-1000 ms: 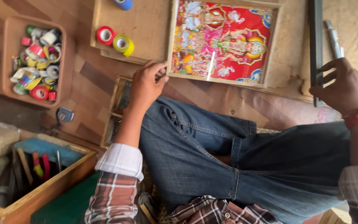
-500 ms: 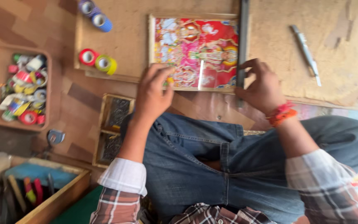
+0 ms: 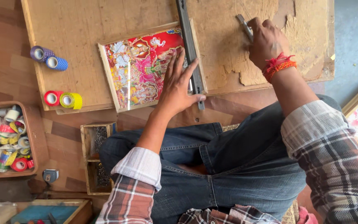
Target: The person sits on the floor and uses a utility knife and ruler to trim a clear plastic sheet over a framed religious print. They then apply yellow patterned tape around the frame edges to secure the plastic.
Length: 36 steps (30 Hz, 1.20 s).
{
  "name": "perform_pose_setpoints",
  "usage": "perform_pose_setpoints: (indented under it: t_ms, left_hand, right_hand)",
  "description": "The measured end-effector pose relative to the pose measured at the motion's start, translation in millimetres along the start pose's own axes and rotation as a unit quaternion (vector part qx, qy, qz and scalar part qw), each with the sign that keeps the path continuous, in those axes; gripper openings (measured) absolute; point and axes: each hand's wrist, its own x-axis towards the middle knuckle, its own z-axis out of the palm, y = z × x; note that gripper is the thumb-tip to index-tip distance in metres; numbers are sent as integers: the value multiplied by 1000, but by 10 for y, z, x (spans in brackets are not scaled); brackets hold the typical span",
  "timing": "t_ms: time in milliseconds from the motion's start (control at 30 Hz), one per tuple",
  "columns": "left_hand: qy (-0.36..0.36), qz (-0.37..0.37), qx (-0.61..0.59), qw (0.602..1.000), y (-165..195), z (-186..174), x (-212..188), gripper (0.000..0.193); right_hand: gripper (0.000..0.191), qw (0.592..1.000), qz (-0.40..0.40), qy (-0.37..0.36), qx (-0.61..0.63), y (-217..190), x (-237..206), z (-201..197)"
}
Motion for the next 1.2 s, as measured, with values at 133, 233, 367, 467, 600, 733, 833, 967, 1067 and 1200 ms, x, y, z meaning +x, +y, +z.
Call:
perform_pose_setpoints:
  t_ms: [133, 233, 367, 467, 600, 733, 833, 967, 1067, 1200]
  left_hand:
    - [-22, -19, 4, 1000, 8, 66, 27, 117]
    - [-21, -13, 2, 1000, 1, 81, 33, 118]
    - [-38, 2, 7, 999, -18, 75, 34, 120]
    - [-45, -9, 27, 999, -17, 82, 23, 125]
    - [-27, -23, 37, 999, 0, 124, 8, 130]
    - [-16, -11, 53, 998, -11, 173, 3, 132]
    - [-10, -7, 49, 999, -23, 186, 0, 131]
    - [-11, -3, 44, 999, -28, 184, -9, 130]
    - [-15, -7, 45, 999, -26, 186, -12, 130]
    - [-9, -2, 47, 999, -38, 178, -3, 130]
  right_hand:
    - [30, 996, -47, 33, 67, 141, -31, 140]
    - [37, 938, 87, -88, 324, 173, -133, 73]
    - [21, 721, 117, -136, 670, 67, -352, -104]
    - [26, 668, 81, -150, 724, -50, -678, -238]
    - [22, 752, 58, -104, 648, -354, -1186, -225]
    - [29, 824, 44, -44, 564, -634, -1483, -213]
    - [33, 893, 50, 20, 448, -788, -1525, -242]
    - [24, 905, 64, -2, 420, -886, -1478, -279]
    - [24, 944, 15, 5, 331, -921, -1502, -304]
    - [22, 968, -58, 39, 242, -963, -1451, -305]
